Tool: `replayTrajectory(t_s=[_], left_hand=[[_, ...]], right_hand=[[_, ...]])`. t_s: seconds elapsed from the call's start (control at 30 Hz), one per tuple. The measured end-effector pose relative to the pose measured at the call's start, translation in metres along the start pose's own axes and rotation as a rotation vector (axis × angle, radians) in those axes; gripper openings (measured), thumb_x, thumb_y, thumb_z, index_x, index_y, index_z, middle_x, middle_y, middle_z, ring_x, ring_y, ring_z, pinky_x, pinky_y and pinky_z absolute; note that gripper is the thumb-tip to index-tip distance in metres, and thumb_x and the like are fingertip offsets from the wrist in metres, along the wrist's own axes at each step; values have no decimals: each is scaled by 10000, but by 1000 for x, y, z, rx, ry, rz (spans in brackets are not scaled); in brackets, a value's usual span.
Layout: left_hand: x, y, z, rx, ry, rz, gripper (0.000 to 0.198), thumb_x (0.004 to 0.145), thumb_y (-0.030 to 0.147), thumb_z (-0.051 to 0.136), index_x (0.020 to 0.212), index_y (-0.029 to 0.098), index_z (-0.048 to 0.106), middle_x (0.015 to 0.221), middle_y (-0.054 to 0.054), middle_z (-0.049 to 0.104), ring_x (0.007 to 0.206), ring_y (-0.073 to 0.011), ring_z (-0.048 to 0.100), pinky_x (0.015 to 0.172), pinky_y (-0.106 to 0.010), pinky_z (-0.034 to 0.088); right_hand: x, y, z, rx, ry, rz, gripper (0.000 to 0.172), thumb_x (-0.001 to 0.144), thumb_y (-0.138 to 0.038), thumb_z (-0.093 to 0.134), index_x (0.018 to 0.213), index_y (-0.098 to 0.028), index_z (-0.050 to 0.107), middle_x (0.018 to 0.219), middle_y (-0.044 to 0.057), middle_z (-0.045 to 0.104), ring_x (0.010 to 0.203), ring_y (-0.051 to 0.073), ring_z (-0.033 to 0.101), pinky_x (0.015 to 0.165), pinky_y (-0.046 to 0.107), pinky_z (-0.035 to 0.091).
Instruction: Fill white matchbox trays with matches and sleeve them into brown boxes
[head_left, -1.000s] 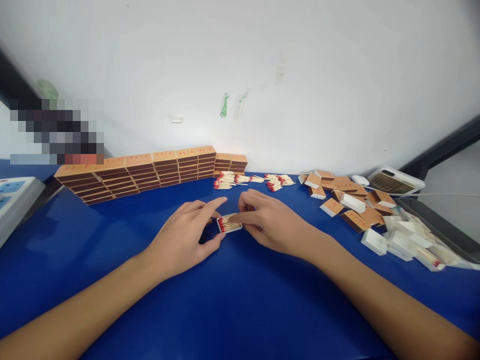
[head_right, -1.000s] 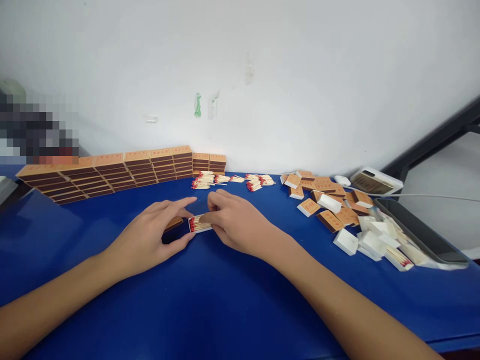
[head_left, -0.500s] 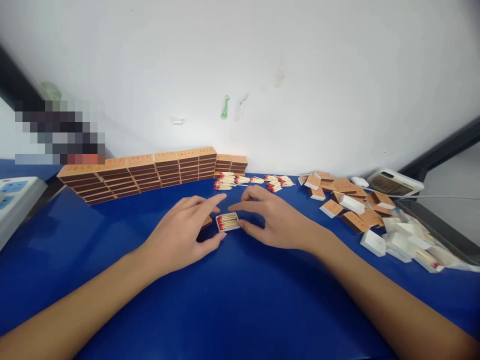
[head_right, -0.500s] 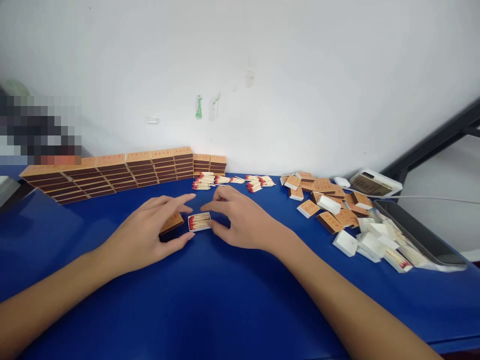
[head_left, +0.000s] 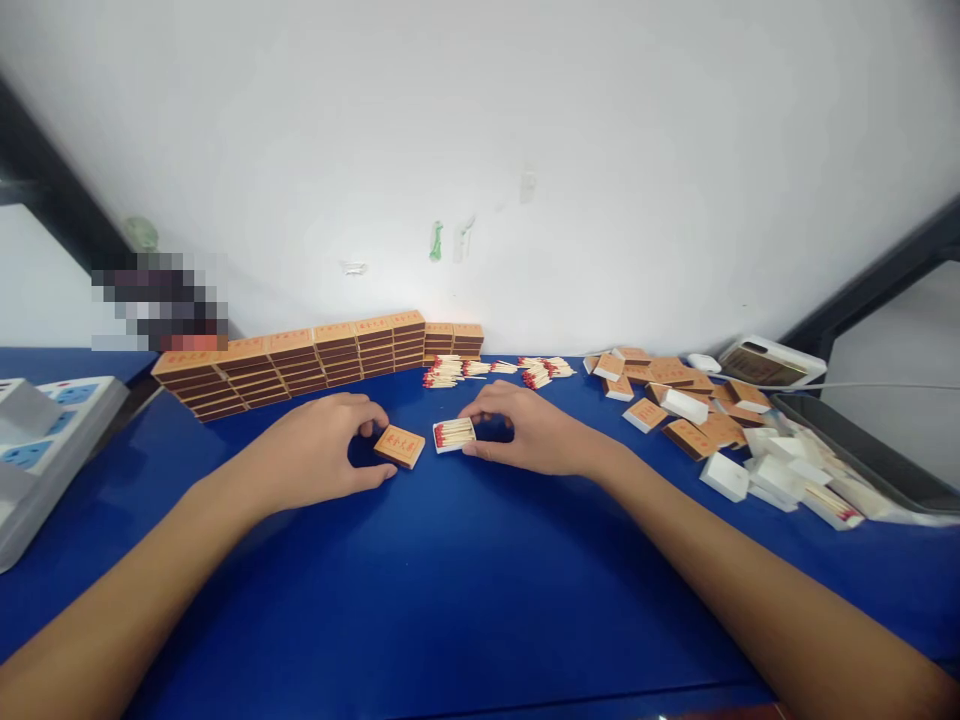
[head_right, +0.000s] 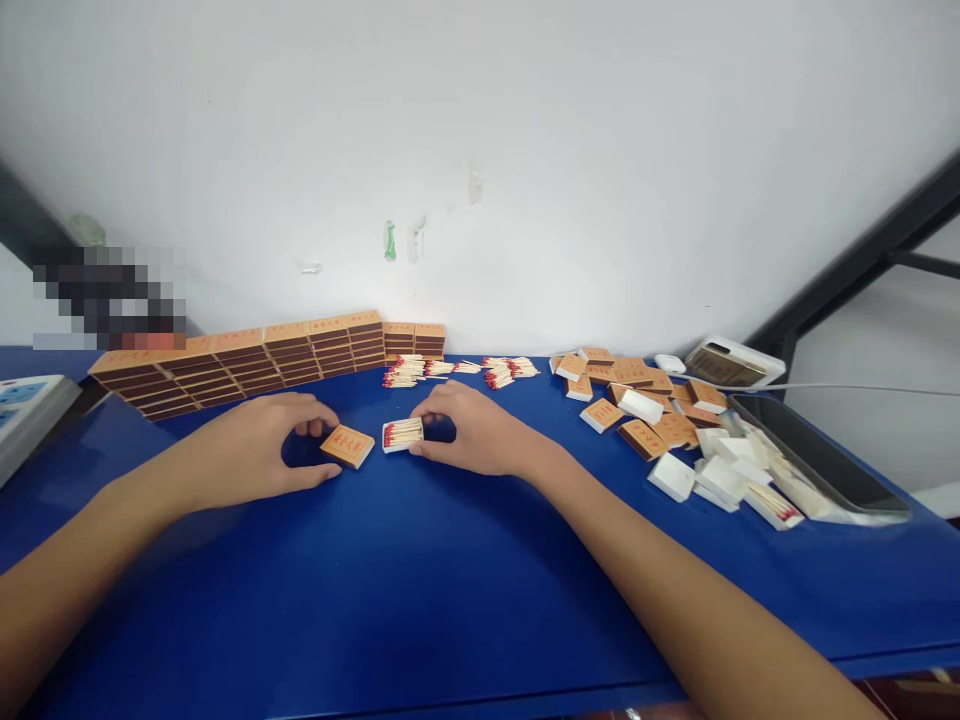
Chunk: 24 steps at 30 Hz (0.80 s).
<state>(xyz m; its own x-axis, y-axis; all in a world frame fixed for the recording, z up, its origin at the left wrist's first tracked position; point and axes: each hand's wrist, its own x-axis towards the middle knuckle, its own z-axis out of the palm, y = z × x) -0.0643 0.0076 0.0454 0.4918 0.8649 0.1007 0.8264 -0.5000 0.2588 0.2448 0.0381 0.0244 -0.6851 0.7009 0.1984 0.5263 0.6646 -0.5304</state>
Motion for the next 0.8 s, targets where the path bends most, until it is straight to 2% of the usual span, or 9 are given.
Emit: replayTrajectory(t_s=[0.1,0.13,0.2,0.27,0.33,0.57,0.8], left_hand=[[1,0,5,-30,41,34,638,810,539,772,1383,275,674,1225,-84,752,1112,-314,710,920,-408,568],[1,0,6,-43,48,59,652,825,534,768,1417,287,655,1299,-89,732,1189,-322,687,983,-426,557],[1,-1,7,-78,38,106,529,859,507,750,1344,303,700,1332,-80,721,1239,-318,662,1028,-436,544],[2,-2,5,-106,17,121,366,877,478,741,1197,301,754,1235,-65,750,1161,-299,683,972,-420,560],[3,-1,4,-123,-1,124,301,877,468,749,1128,304,768,1149,-54,764,1080,-286,694,907,-402,566],[7,-1,6,-207,-43,120,327,866,537,779,1099,308,784,1065,-28,768,980,-247,700,852,-349,546],[9,-1,3,-380,-24,57,362,818,537,841,1083,293,799,1000,0,798,890,-212,724,788,-315,552]], right_hand=[[0,-2,-2,14,-46,-26,313,952,-388,757,1212,-213,752,1043,70,709,1015,225,602,893,391,500],[0,-2,-2,20,-56,-37,323,952,-388,760,1226,-218,754,1049,71,715,1019,225,603,892,388,499],[-1,-3,-3,36,-75,-57,338,953,-388,764,1252,-231,758,1073,73,724,1033,225,605,891,381,498],[-1,-3,-3,51,-96,-77,358,952,-399,768,1272,-238,760,1091,72,728,1040,222,605,892,376,495],[0,-3,-3,60,-114,-91,381,949,-415,774,1293,-250,759,1104,71,730,1045,222,603,902,378,493],[0,-5,-2,92,-103,-102,369,959,-408,766,1295,-257,762,1084,68,738,1013,212,610,874,362,489],[-1,-7,0,98,40,-37,346,936,-402,779,1226,-214,762,993,50,720,882,172,619,764,307,488]])
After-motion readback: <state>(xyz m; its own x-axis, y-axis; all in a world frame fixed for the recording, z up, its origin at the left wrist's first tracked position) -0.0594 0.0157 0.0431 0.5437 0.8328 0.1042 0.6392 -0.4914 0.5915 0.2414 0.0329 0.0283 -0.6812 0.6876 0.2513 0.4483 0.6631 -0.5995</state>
